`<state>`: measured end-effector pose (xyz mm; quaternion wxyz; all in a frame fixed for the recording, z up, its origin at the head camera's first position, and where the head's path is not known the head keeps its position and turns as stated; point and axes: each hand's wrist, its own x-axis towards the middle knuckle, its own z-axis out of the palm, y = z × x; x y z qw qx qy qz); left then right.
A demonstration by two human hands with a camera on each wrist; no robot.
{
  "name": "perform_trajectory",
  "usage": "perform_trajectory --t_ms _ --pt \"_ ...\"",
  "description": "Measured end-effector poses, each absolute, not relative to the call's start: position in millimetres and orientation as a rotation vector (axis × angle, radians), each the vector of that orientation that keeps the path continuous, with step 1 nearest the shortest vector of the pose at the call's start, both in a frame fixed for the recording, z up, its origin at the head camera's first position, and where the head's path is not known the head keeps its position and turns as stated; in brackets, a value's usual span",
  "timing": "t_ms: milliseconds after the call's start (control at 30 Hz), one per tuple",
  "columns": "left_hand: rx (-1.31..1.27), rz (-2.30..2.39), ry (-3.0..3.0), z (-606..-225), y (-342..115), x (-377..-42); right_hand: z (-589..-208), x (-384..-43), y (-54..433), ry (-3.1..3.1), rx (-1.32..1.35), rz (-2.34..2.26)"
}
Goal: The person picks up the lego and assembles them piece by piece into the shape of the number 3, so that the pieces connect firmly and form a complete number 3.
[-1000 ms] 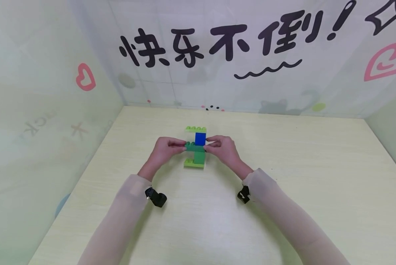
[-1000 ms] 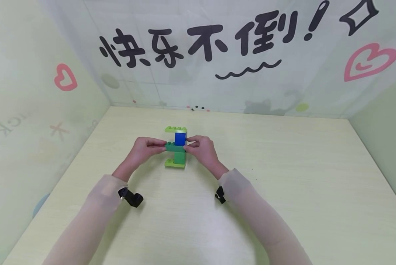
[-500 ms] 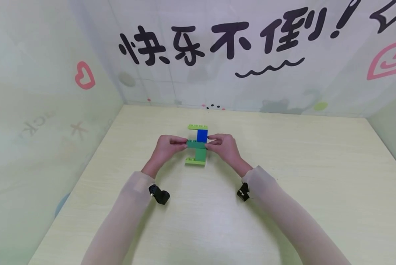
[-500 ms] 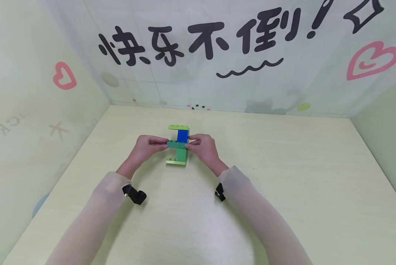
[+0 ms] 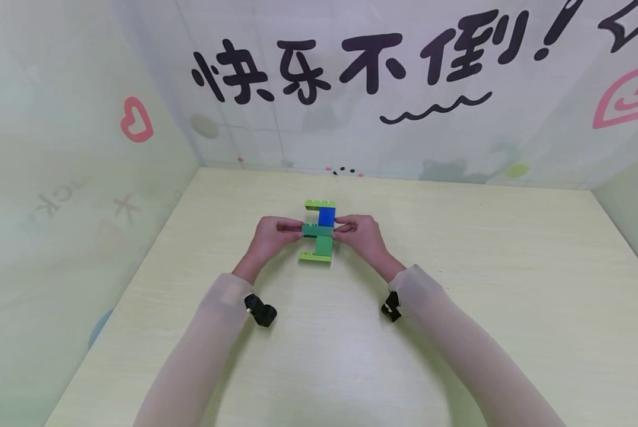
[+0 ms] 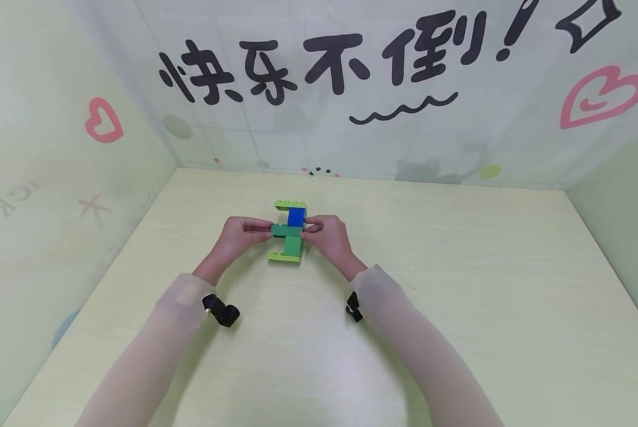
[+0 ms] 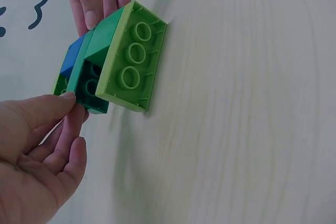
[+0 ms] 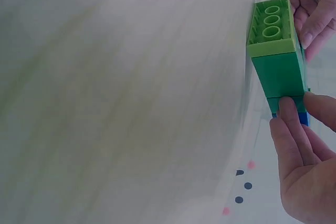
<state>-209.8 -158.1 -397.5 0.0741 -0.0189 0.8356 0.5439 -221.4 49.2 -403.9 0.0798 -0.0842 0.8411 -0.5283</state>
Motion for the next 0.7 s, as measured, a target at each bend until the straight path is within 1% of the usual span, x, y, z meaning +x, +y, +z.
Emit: perform_trajectory --t_ms 700 --pt "-0.122 1.535 2.523 -401.9 -153.7 -214.5 -406.3 -229.0 51.2 2.483 -0.221 -1.436"
